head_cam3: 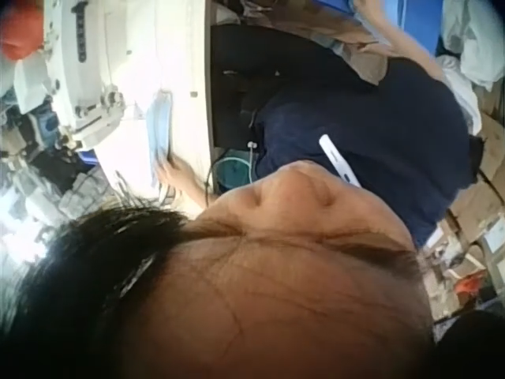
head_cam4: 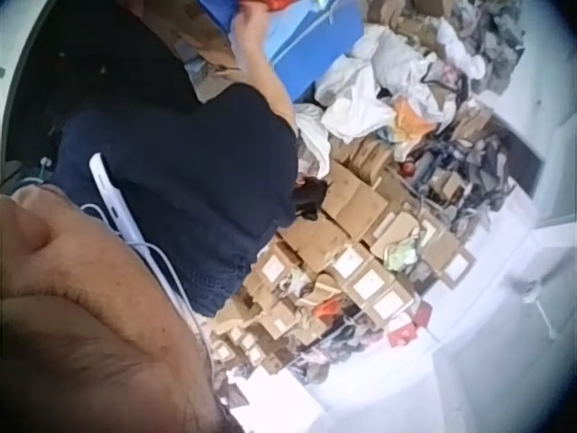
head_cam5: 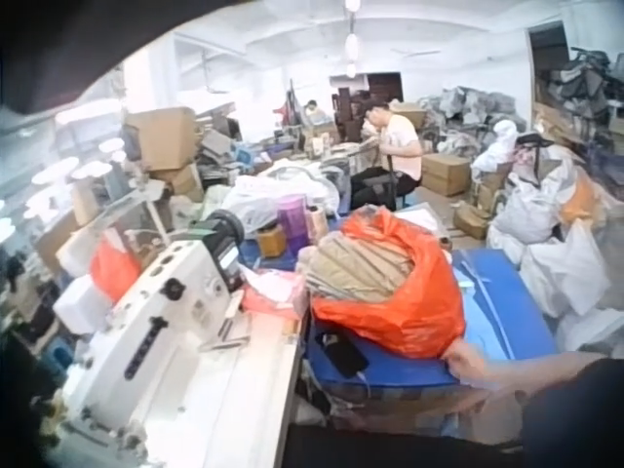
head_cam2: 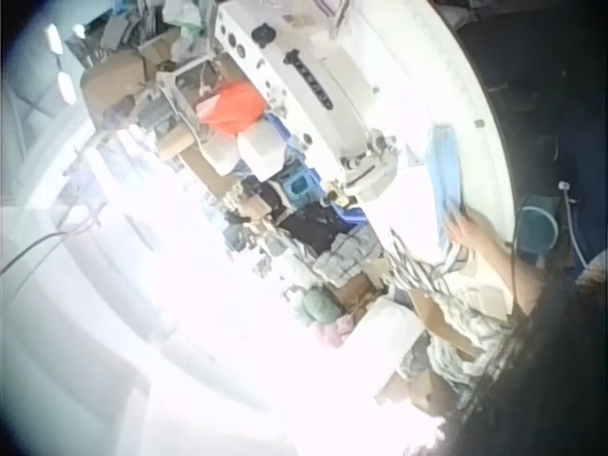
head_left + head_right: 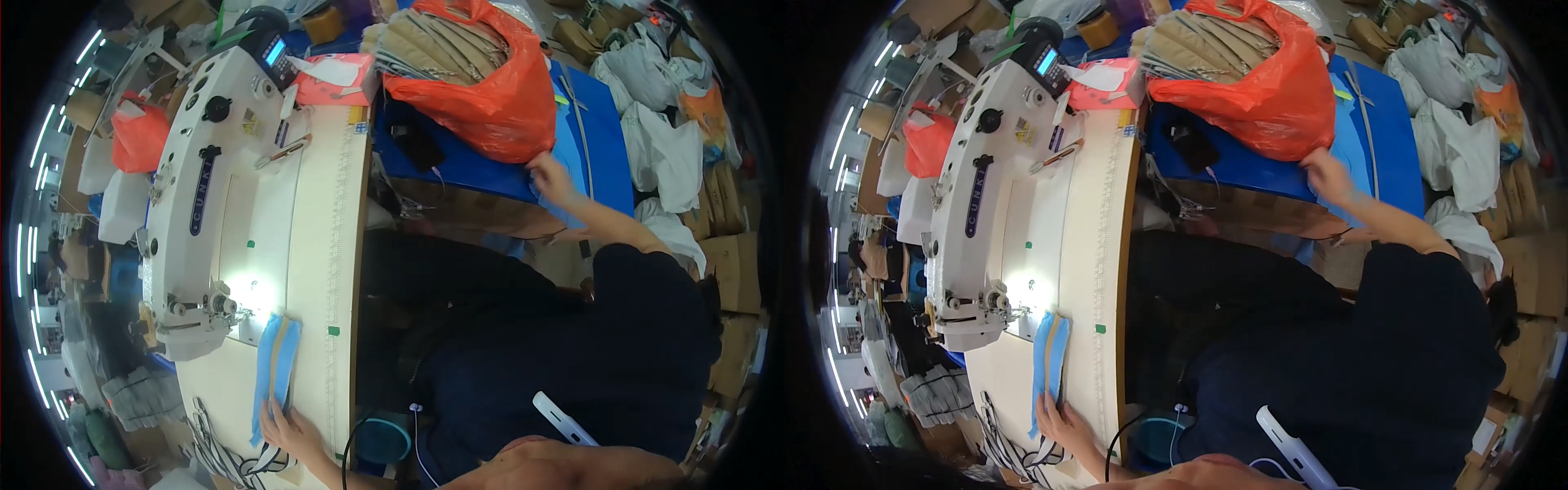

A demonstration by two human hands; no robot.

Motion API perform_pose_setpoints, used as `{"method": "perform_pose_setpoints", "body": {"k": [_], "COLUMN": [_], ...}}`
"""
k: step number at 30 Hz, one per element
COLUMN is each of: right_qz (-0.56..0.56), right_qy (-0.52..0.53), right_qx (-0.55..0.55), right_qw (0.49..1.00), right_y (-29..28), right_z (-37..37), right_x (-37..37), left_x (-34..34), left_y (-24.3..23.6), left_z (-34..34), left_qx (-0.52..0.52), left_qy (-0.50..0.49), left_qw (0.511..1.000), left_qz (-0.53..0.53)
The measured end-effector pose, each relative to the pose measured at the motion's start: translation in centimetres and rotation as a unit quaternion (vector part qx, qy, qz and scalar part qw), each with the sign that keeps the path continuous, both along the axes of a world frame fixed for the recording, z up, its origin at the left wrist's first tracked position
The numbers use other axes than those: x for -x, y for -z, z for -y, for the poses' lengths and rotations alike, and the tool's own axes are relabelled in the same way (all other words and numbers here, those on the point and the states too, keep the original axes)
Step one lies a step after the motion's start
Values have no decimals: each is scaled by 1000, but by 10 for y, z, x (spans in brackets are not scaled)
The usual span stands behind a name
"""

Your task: The person is using an industrial sewing machine to sew together different colored straps and foam components.

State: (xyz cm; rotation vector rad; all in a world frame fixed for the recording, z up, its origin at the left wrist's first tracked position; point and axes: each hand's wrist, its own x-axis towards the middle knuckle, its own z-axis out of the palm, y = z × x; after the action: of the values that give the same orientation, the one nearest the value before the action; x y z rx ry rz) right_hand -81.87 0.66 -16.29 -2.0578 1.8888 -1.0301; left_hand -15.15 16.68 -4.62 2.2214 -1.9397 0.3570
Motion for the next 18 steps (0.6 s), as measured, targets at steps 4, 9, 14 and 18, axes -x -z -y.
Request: {"method": "perform_pose_setpoints", "body": {"k": [4,9,14,18], "right_qz": [-113,-56,22,153], "right_qy": [74,41,79,205], "right_qx": [-336,-387,-425,-459], "right_qw": [932,919,901,851], "right_y": [-24,18,29,26], "right_z": [-43,-73,-62,-51], "right_x": [100,132,155,191], "left_x": [1,7,4,6], "left_y": [-4,-10,-7,-10], "left_z": [-7,-2,-8,-12], "left_qx": [25,46,53,68], "left_qy": [15,41,41,23], "left_qw": [1000,998,998,997], "left_qz": [11,-1,-1,-28]}}
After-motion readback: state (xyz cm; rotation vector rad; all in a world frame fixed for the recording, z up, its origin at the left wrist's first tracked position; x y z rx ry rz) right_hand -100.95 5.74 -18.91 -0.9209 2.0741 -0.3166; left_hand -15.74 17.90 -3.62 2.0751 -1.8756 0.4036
